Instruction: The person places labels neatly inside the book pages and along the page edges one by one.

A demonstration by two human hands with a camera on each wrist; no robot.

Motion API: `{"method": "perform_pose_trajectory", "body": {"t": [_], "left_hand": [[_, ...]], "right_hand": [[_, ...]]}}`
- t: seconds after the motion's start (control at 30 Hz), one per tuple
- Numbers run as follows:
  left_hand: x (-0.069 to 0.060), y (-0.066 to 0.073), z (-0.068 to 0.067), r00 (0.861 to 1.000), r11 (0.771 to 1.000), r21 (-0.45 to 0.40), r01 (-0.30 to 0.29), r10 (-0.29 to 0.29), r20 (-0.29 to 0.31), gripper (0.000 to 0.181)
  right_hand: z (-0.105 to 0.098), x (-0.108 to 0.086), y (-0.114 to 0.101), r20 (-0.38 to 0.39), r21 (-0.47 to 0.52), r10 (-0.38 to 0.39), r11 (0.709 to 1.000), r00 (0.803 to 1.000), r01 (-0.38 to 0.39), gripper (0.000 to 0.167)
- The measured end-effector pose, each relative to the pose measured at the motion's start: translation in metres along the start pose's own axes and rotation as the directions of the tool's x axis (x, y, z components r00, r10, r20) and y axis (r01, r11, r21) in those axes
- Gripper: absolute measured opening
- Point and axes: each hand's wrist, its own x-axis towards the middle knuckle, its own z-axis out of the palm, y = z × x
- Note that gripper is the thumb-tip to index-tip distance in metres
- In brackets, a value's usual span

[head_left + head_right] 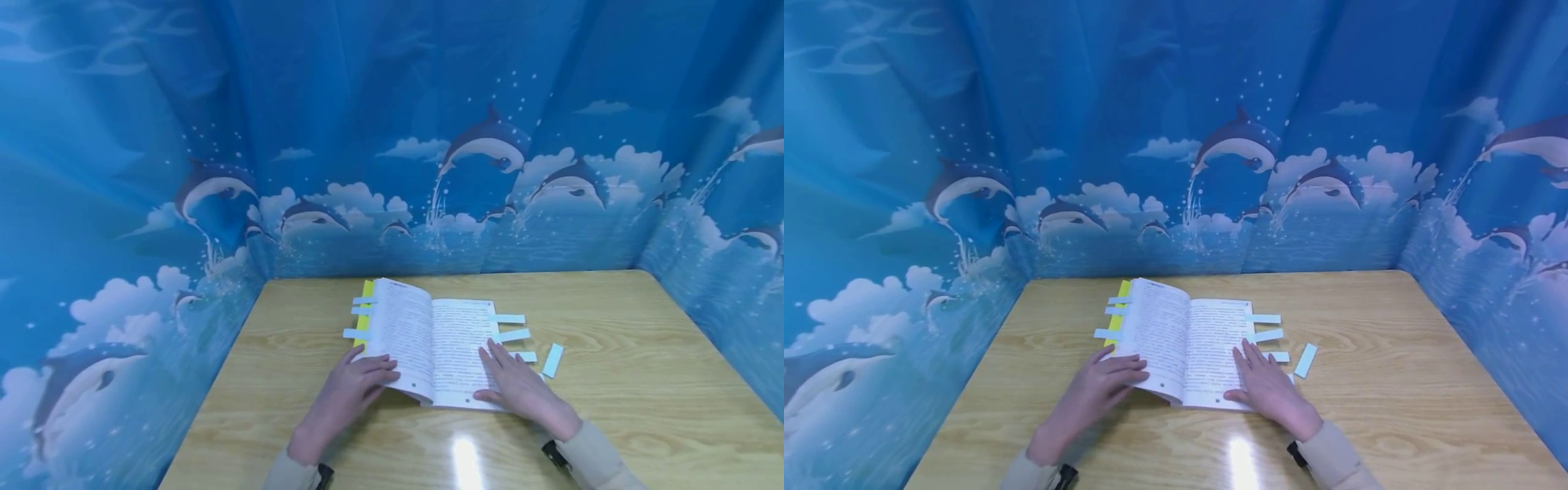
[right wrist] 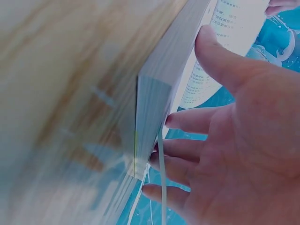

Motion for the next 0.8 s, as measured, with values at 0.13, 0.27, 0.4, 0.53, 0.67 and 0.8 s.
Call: {"method": "perform_pose_trajectory", "body": {"t": [0.13, 0.27, 0.4, 0.53, 0.67, 0.8], "left_hand": [[0.005, -0.001, -0.001, 0.987, 0.995, 0.016, -0.101, 0.102, -0.127, 0.036], [0.012, 0.000, -0.001, 0.969, 0.988, 0.035, -0.152, 0.156, -0.189, 0.031], [0.021, 0.003, 0.000, 0.963, 0.982, 0.077, -0.173, 0.186, -0.198, 0.031], [0.032, 0.007, 0.002, 0.954, 0.966, 0.155, -0.209, 0.236, -0.185, 0.029], [0.042, 0.012, 0.003, 0.937, 0.941, 0.225, -0.254, 0.297, -0.184, 0.027], [0.046, 0.017, 0.004, 0.930, 0.942, 0.225, -0.249, 0.297, -0.218, 0.037]], "right_hand": [[0.000, -0.001, 0.000, -0.018, 0.004, -0.003, 1.000, 1.000, 0.003, 0.082], [0.001, 0.000, -0.005, -0.026, 0.065, -0.029, 0.997, 0.999, 0.030, 0.084], [0.003, 0.002, -0.014, -0.029, 0.141, -0.070, 0.987, 0.997, 0.073, 0.086], [0.006, 0.005, -0.026, -0.018, 0.214, -0.111, 0.970, 0.994, 0.112, 0.088], [0.011, 0.010, -0.038, 0.028, 0.282, -0.145, 0.950, 0.989, 0.132, 0.092], [0.016, 0.013, -0.047, 0.028, 0.285, -0.159, 0.947, 0.987, 0.144, 0.094]]}}
